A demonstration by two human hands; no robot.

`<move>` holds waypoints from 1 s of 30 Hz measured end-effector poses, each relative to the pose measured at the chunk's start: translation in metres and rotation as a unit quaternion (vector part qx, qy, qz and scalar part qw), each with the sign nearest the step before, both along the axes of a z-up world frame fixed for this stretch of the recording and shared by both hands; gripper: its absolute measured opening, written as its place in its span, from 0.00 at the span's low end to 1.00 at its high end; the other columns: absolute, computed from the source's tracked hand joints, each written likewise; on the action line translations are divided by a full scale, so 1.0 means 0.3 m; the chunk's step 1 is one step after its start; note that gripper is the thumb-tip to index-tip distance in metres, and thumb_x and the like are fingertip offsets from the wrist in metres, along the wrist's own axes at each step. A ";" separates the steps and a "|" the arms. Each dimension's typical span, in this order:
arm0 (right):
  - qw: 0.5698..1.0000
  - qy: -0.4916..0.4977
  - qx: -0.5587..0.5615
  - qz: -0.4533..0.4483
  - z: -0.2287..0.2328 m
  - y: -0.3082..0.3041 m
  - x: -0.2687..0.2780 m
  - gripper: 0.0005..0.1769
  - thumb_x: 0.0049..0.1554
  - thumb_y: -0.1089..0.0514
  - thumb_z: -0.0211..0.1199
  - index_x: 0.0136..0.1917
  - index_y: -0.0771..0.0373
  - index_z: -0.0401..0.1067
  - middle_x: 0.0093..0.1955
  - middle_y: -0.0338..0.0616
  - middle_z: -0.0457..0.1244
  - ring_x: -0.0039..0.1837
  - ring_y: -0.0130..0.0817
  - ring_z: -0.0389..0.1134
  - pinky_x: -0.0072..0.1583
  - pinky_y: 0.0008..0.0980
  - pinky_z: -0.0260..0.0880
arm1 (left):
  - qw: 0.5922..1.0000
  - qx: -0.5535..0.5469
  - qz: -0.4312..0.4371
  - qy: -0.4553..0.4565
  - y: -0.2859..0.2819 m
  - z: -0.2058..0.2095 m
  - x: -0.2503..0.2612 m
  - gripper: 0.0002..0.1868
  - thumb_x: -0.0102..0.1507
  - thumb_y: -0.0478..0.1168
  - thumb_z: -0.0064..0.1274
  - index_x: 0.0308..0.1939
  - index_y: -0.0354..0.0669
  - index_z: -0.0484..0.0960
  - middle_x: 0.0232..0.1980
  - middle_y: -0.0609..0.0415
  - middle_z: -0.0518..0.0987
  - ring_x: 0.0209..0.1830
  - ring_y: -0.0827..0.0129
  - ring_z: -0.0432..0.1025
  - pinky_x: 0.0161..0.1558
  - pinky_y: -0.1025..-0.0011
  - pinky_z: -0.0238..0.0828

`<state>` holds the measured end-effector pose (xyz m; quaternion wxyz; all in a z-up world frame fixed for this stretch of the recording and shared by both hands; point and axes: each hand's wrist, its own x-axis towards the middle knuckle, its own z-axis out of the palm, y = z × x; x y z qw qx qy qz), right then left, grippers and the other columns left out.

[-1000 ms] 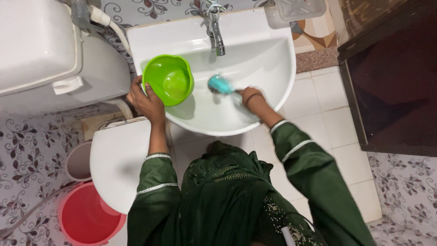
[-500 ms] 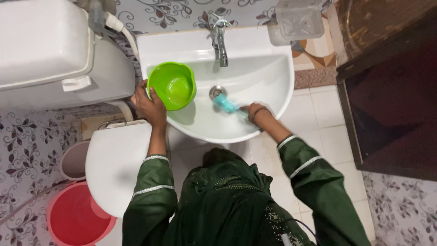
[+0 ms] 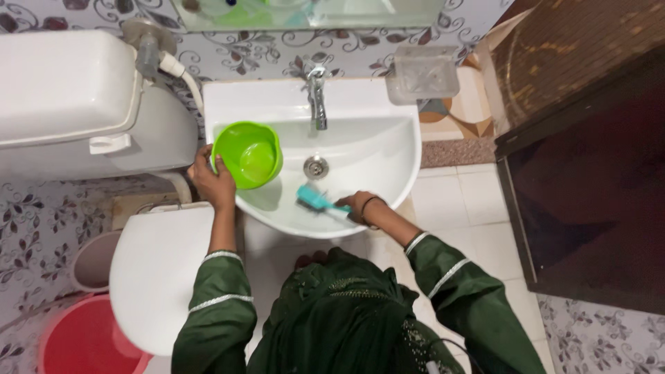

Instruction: The person scrubs the interior of a white bathroom sink using a blue brush and water from a green bowl. They repeatedly pour water from the bowl onto the sink surface and scrub the basin and drain area.

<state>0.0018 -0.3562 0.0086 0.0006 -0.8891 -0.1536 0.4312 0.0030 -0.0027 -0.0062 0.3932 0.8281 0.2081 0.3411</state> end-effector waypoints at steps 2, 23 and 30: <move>1.000 0.015 -0.004 0.003 0.082 -0.037 0.046 0.35 0.57 0.54 0.61 0.75 0.30 0.63 0.64 0.48 0.67 0.59 0.47 0.73 0.61 0.45 0.75 | 1.000 -0.005 0.002 -0.001 -0.005 0.013 0.014 0.14 0.66 0.32 0.56 0.56 0.42 0.81 0.52 0.46 0.82 0.56 0.49 0.70 0.57 0.55 0.66; 0.968 -0.218 -0.122 0.010 -0.072 -0.196 0.125 0.37 0.59 0.58 0.58 0.79 0.35 0.54 0.61 0.45 0.69 0.67 0.46 0.67 0.65 0.47 0.67 | 0.992 0.054 0.060 0.093 -0.072 0.070 -0.012 0.17 0.59 0.30 0.59 0.52 0.47 0.84 0.55 0.51 0.81 0.56 0.48 0.69 0.56 0.55 0.67; 0.990 -0.133 0.034 0.017 -0.220 0.063 0.000 0.35 0.62 0.60 0.53 0.80 0.36 0.57 0.59 0.56 0.69 0.62 0.52 0.70 0.64 0.46 0.69 | 0.993 0.078 0.055 0.067 -0.072 0.076 -0.008 0.17 0.59 0.29 0.58 0.52 0.45 0.84 0.55 0.50 0.82 0.56 0.48 0.69 0.58 0.54 0.66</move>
